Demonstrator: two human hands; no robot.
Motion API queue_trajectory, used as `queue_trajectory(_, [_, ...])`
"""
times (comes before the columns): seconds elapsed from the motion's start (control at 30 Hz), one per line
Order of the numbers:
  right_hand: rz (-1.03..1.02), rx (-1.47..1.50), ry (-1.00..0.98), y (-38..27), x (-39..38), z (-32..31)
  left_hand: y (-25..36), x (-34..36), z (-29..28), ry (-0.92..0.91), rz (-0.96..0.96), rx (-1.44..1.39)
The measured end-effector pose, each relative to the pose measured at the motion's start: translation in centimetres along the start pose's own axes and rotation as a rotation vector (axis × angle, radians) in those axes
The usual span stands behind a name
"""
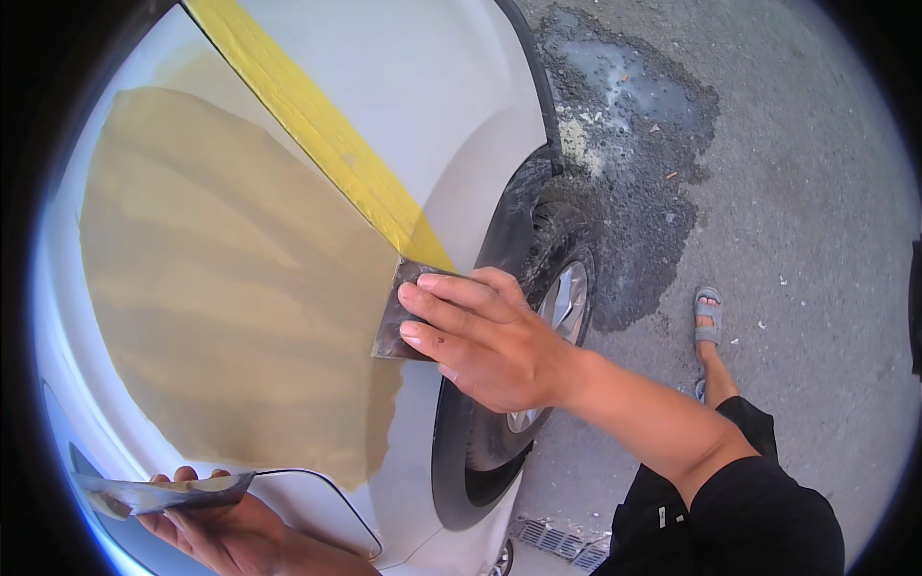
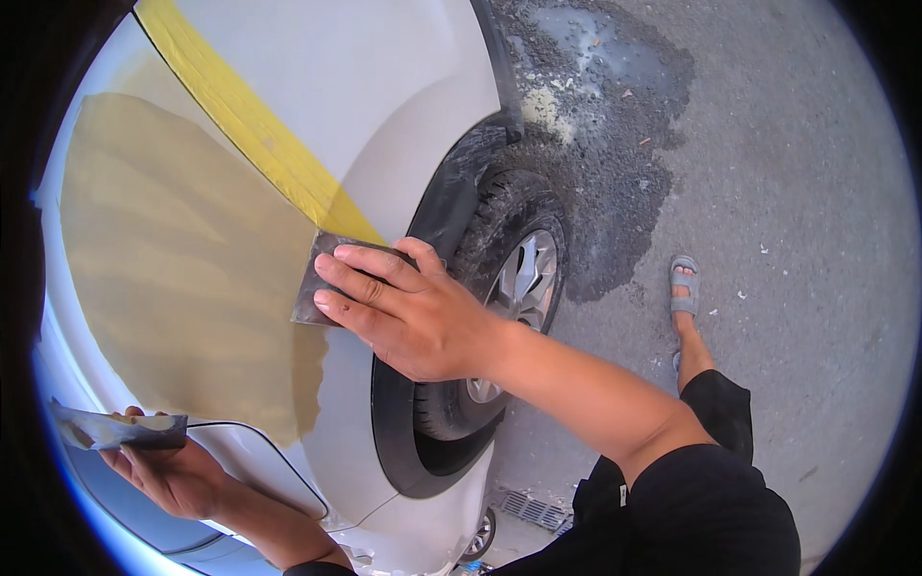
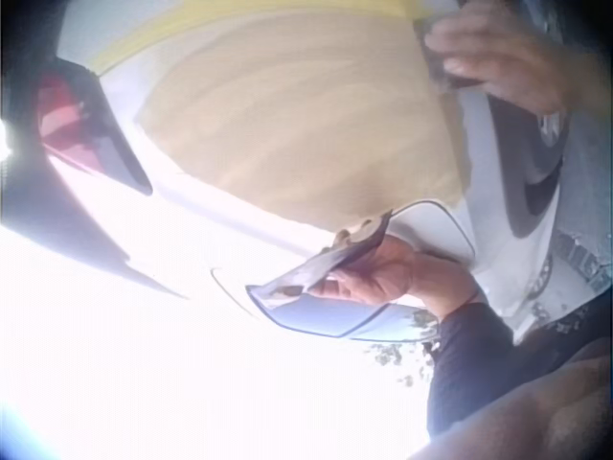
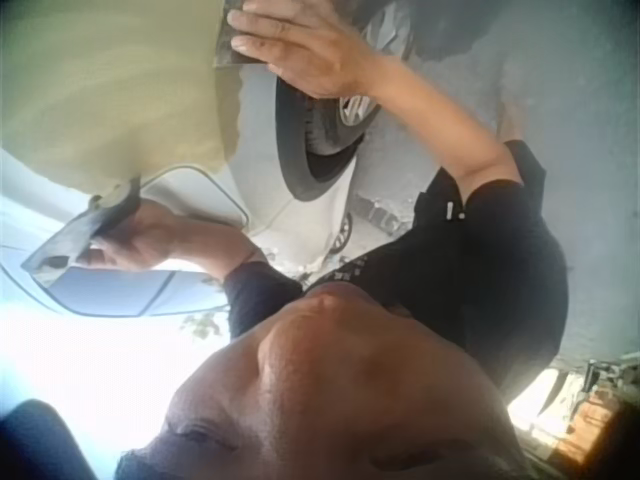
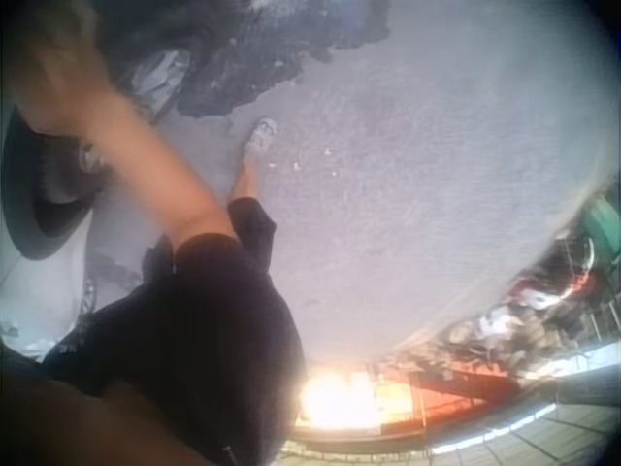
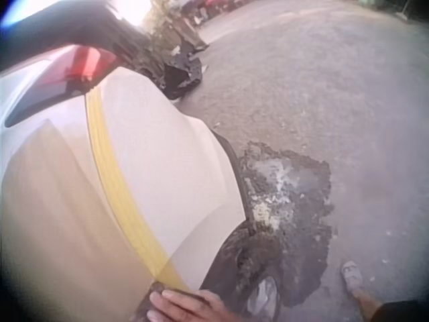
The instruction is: The person applies a beige filler paste to a taped-off area on the rear quarter panel of a white car using a metal spreader. The person repeatedly scoops filler from the spreader and smooths it over the surface, working within the yellow masking tape boundaries.
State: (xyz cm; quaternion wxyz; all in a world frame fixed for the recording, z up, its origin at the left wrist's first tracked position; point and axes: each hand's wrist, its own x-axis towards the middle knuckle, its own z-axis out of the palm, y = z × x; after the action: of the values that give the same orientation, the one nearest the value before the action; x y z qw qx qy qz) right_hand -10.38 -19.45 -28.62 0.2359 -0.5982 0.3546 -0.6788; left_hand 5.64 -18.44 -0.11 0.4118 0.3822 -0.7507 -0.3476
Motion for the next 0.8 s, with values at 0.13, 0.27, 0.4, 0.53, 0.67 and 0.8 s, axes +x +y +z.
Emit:
queue_trajectory(0.13, [0.056, 0.017, -0.044, -0.7, -0.5, -0.5, 0.0, 0.0, 0.4, -0.016, -0.001, -0.002])
queue_trajectory(0.27, [0.049, 0.02, 0.028, -0.7, 0.1, -0.6, -0.2, -0.2, -0.1, 0.1, 0.039, 0.117])
queue_trajectory(0.4, [0.06, -0.006, -0.016, -0.4, 0.1, -0.2, -0.5, -0.7, -0.6, 0.321, 0.088, 0.344])
queue_trajectory(0.53, [0.077, 0.005, 0.01, -1.0, -0.3, -0.6, -0.4, -0.9, -0.7, 0.334, 0.084, 0.346])
queue_trajectory(0.67, [0.06, -0.007, 0.023, -0.8, 0.5, -0.3, -0.4, -0.9, -1.0, 0.301, 0.077, 0.334])
queue_trajectory(0.8, [0.091, 0.028, -0.004, -1.0, -0.1, -0.5, -0.6, -1.0, -0.2, 0.411, 0.093, 0.391])
